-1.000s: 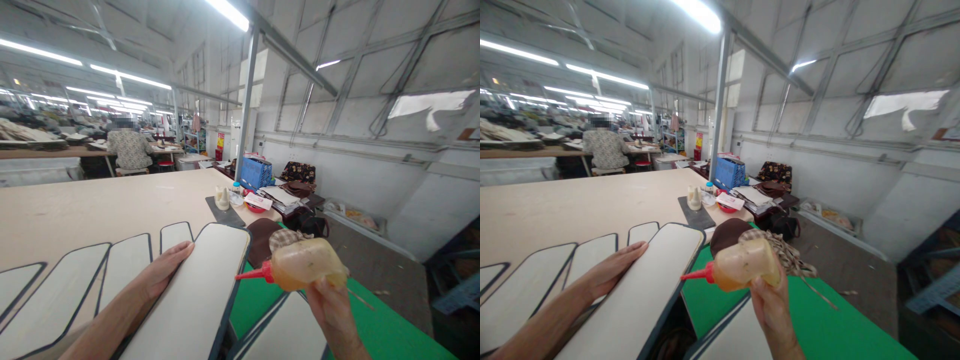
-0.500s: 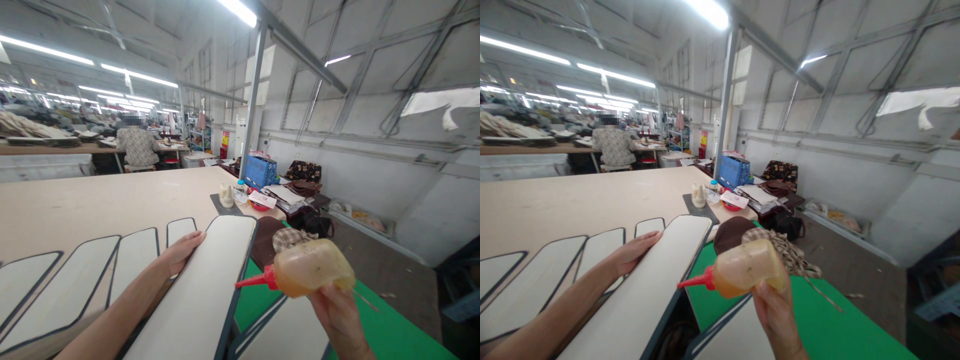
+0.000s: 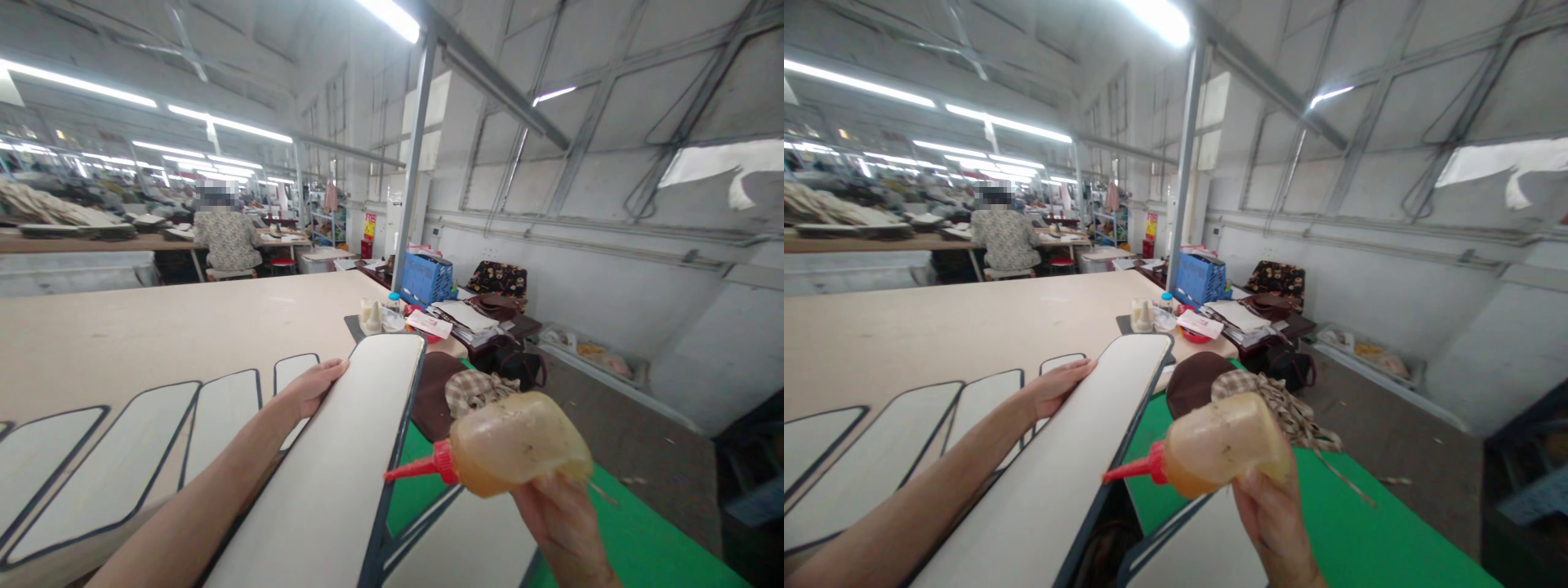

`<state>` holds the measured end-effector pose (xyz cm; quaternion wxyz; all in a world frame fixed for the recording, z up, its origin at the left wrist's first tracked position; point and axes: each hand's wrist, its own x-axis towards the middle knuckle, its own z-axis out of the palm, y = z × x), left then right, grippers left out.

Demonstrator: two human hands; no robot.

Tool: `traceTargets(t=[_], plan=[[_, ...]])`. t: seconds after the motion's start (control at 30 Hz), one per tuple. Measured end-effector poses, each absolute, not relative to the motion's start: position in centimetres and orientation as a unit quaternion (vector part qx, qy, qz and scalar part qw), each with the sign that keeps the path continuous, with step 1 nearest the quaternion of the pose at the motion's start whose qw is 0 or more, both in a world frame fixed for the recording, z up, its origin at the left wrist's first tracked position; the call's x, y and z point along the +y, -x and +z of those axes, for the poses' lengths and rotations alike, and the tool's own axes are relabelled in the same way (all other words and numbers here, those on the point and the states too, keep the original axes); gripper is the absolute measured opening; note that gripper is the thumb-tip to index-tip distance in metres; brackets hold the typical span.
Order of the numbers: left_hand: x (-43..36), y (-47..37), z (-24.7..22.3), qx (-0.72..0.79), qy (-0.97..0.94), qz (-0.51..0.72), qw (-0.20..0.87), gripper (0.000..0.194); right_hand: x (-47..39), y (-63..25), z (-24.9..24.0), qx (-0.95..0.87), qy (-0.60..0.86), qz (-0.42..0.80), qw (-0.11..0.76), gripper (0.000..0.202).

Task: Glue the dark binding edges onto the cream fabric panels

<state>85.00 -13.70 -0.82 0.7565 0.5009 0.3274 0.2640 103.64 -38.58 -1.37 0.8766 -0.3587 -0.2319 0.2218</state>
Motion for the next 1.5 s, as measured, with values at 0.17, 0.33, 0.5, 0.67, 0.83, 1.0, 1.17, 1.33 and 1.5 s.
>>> traceTargets(t=[0.17,0.33,0.5,0.67,0.83,1.0,1.17,1.33,1.5], plan=[[-13.2,-85.5,-0.4,0.331,-0.497,0.261,0.758,0.016,-38.8,-103.7,-2.1,-0.263,0.375,0.213,0.863,0.065],[-12.6,-85.8,-0.2,0.341,-0.491,0.265,0.757,0.01,-39.2,-103.7,-2.5,-0.267,0.377,0.226,0.858,0.067],[-12.3,-85.9,0.0,0.349,-0.486,0.258,0.759,0.01,-39.6,-103.4,-2.1,-0.271,0.378,0.243,0.851,0.066],[-12.2,-85.7,0.1,0.355,-0.484,0.258,0.757,0.01,-39.5,-102.8,-1.1,-0.29,0.393,0.24,0.839,0.074],[-11.9,-85.6,0.2,0.361,-0.482,0.26,0.755,0.009,-39.5,-102.2,-0.2,-0.3,0.393,0.256,0.831,0.076],[-11.3,-85.6,0.2,0.372,-0.477,0.266,0.751,0.009,-40.0,-102.4,-2.0,-0.284,0.353,0.323,0.831,0.066],[-10.6,-85.4,0.0,0.378,-0.469,0.283,0.746,0.008,-40.4,-102.6,-3.0,-0.277,0.335,0.353,0.829,0.06],[-9.8,-85.0,-0.3,0.387,-0.46,0.3,0.74,0.009,-40.3,-102.3,-2.0,-0.283,0.342,0.351,0.825,0.066],[-9.2,-84.6,-0.3,0.397,-0.448,0.322,0.733,0.013,-40.4,-102.7,-3.3,-0.263,0.344,0.337,0.836,0.061]])
